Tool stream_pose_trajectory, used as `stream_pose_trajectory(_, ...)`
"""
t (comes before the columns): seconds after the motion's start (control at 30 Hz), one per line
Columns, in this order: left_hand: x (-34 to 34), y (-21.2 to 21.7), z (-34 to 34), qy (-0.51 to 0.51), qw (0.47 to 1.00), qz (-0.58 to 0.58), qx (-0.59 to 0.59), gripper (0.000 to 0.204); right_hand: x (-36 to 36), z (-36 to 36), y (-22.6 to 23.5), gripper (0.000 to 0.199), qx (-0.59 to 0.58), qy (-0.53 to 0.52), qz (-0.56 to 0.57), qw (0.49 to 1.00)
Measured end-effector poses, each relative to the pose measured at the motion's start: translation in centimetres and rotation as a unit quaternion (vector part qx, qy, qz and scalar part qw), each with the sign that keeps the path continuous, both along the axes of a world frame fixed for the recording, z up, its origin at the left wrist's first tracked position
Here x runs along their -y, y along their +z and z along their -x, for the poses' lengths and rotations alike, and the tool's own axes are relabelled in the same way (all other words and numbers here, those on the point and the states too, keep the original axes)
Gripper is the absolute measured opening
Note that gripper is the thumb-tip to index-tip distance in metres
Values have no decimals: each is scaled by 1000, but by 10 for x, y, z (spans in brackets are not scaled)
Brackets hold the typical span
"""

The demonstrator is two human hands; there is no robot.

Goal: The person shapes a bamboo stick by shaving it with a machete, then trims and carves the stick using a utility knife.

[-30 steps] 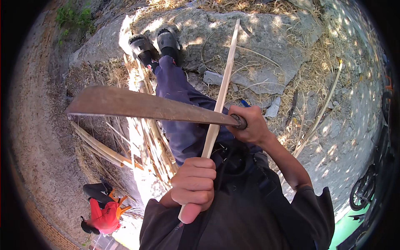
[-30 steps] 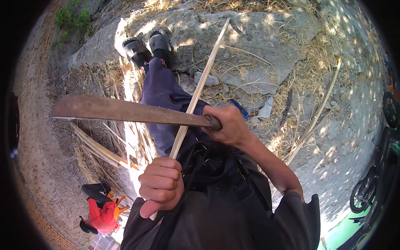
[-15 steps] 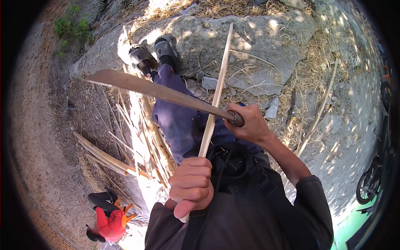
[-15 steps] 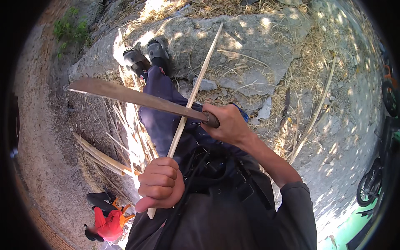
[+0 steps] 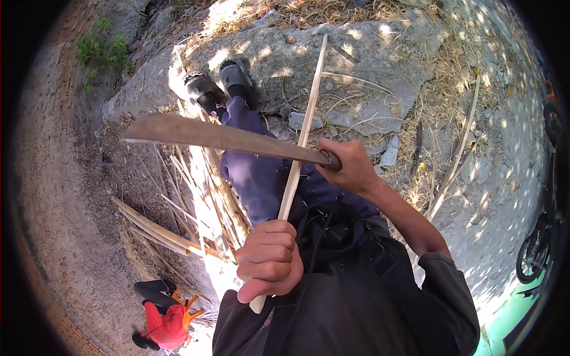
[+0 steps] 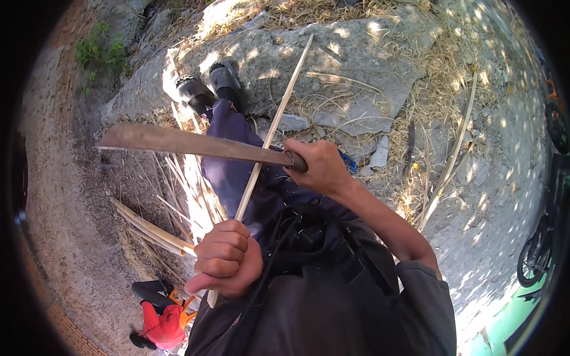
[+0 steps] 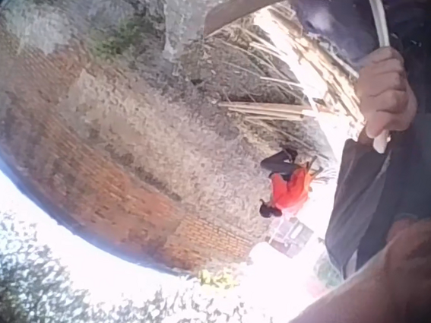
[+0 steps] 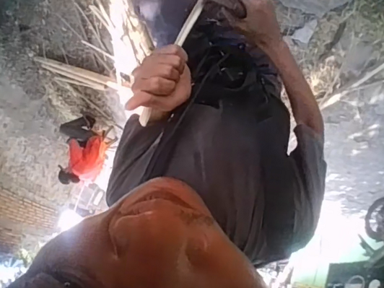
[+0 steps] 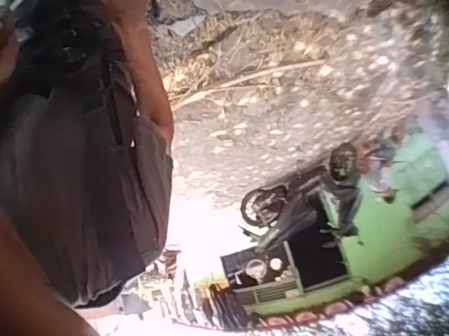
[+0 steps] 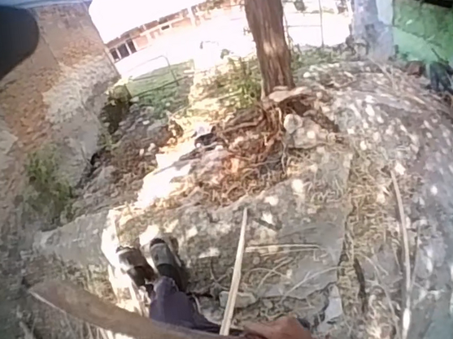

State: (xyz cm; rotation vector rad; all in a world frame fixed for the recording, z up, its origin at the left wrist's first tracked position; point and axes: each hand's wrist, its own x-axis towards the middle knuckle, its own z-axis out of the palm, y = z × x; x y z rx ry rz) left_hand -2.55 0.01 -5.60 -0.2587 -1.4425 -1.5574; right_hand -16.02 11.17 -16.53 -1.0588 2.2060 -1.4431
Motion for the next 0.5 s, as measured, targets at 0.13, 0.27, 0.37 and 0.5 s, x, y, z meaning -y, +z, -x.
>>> stream_pose_trajectory(0.13,0,-1,-1,3,1000,-9,26,74,8,26,-28,28,40,-62,-51,996)
stream_pose_trajectory(0.27,3,5,1,17,999,-10,38,74,0,-3,6,23,-7,10,28,1000)
stream_pose_trajectory(0.37,3,7,1,0,999,-17,28,74,7,16,-21,25,-11,-45,8,999)
stream_pose_trajectory(0.5,12,13,0,16,998,-29,44,74,21,51,-60,22,14,-99,-32,994)
